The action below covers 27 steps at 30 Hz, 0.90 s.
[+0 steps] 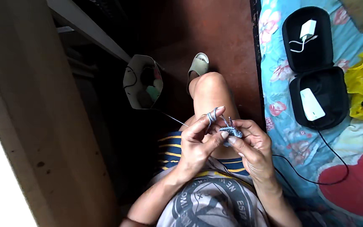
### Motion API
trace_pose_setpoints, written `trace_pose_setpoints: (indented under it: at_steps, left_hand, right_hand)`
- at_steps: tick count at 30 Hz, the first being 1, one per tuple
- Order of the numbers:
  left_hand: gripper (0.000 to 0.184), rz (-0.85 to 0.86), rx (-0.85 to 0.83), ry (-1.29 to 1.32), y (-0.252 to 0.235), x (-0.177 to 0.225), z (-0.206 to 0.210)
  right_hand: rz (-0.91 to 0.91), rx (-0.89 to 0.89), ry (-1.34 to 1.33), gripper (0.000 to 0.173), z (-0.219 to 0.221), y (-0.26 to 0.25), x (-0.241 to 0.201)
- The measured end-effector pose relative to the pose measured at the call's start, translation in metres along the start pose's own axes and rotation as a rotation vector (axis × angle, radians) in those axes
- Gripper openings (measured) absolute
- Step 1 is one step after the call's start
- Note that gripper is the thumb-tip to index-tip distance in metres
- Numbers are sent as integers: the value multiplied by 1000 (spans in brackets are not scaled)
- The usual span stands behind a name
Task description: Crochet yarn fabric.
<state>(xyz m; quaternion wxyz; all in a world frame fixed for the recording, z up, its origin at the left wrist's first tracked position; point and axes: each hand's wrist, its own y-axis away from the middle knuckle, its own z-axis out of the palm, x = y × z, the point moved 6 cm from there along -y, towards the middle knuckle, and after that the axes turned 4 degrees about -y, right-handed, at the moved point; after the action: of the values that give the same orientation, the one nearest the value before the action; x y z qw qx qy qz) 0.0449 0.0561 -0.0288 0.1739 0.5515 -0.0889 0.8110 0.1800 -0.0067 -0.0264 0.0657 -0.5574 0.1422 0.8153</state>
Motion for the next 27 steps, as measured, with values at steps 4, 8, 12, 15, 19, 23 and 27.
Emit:
trace_pose_setpoints:
  at_steps: [4, 8, 12, 15, 19, 23, 27]
  left_hand:
    - [57, 7, 65, -61, 3, -1, 1]
    - [58, -6, 125, -30, 3, -1, 0]
    - [54, 9, 138, -36, 3, 1, -1]
    - [52, -29, 135, -21, 3, 0, -2]
    - [55, -92, 131, 22, 2, -2, -3]
    - [53, -61, 133, -17, 2, -2, -4]
    - [44, 71, 116, -177, 4, 1, -2]
  right_hand:
    - [6, -9, 22, 28, 4, 1, 2]
    - [-1, -8, 32, 28, 6, 1, 2]
    - [-28, 20, 95, 25, 1, 2, 0]
    - [-88, 15, 192, 24, -2, 3, -3]
    - [-172, 3, 301, 24, -4, 4, -4]
    - [-127, 23, 274, 24, -3, 6, -1]
    - [-28, 39, 175, 26, -4, 5, 1]
